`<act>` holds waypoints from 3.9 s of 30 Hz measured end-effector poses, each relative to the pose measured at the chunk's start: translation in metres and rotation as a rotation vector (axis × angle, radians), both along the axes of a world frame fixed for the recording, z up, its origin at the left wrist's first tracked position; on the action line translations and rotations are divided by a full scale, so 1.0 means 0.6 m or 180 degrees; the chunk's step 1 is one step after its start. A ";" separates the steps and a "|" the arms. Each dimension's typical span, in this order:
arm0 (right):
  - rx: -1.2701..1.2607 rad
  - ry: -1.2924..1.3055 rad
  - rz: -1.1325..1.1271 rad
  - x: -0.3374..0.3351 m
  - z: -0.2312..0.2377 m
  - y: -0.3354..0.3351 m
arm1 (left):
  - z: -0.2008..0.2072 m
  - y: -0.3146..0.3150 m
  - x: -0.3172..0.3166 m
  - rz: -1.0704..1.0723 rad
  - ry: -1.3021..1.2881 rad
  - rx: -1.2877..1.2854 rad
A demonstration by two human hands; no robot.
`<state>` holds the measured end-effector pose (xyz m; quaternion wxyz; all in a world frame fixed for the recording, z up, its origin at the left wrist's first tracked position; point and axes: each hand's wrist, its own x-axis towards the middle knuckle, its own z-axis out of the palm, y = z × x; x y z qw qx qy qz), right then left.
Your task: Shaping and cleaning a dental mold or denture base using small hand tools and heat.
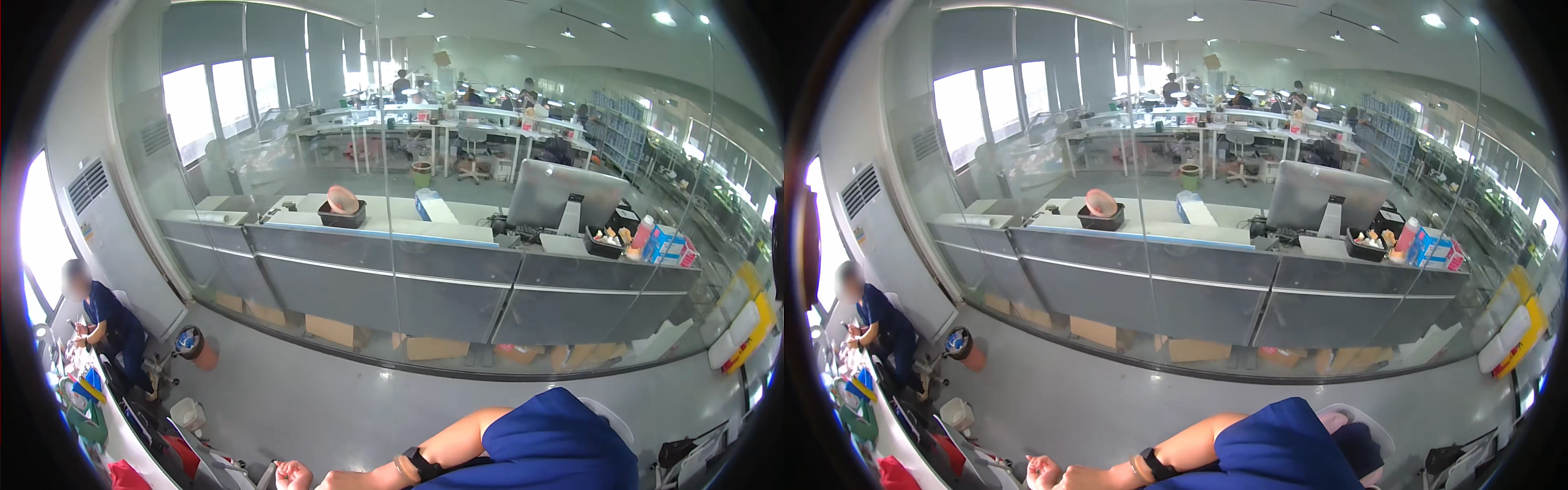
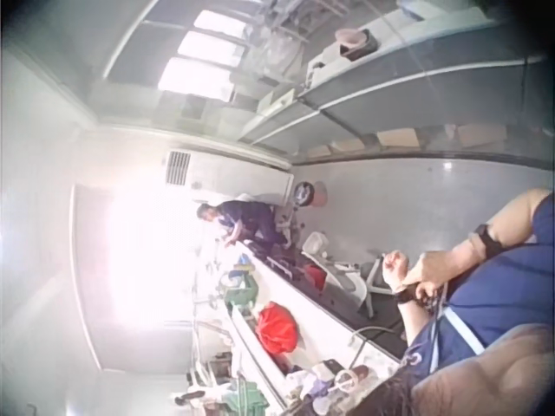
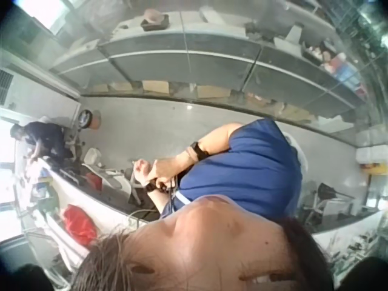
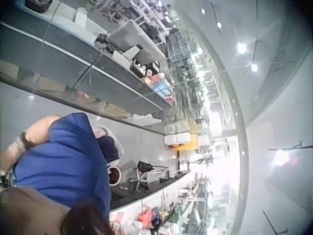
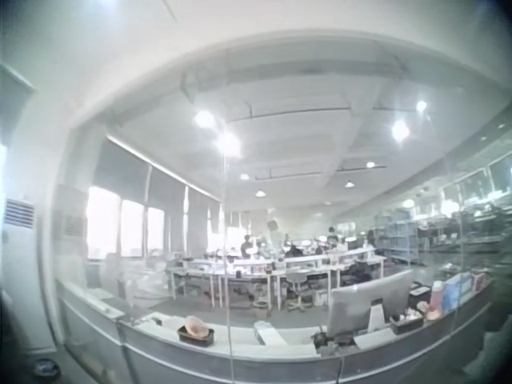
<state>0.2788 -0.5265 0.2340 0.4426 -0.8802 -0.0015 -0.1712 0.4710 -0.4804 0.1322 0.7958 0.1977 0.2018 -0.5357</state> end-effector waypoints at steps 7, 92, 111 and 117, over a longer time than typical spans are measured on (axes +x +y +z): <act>0.0007 -0.0999 0.0132 0.043 -0.008 0.021 | 0.019 0.039 0.159 0.0994 0.1339 -0.0933; -0.1912 0.2133 0.4166 0.263 -0.197 0.390 | -0.114 1.067 -0.006 0.2816 -0.1499 0.7453; 0.0228 0.1204 0.3388 0.297 0.032 0.378 | 0.209 0.674 -0.163 0.1388 -0.4569 0.5203; 0.0770 -0.0570 0.3300 0.283 0.083 0.371 | 0.238 0.545 -0.192 0.1767 -0.4069 0.3878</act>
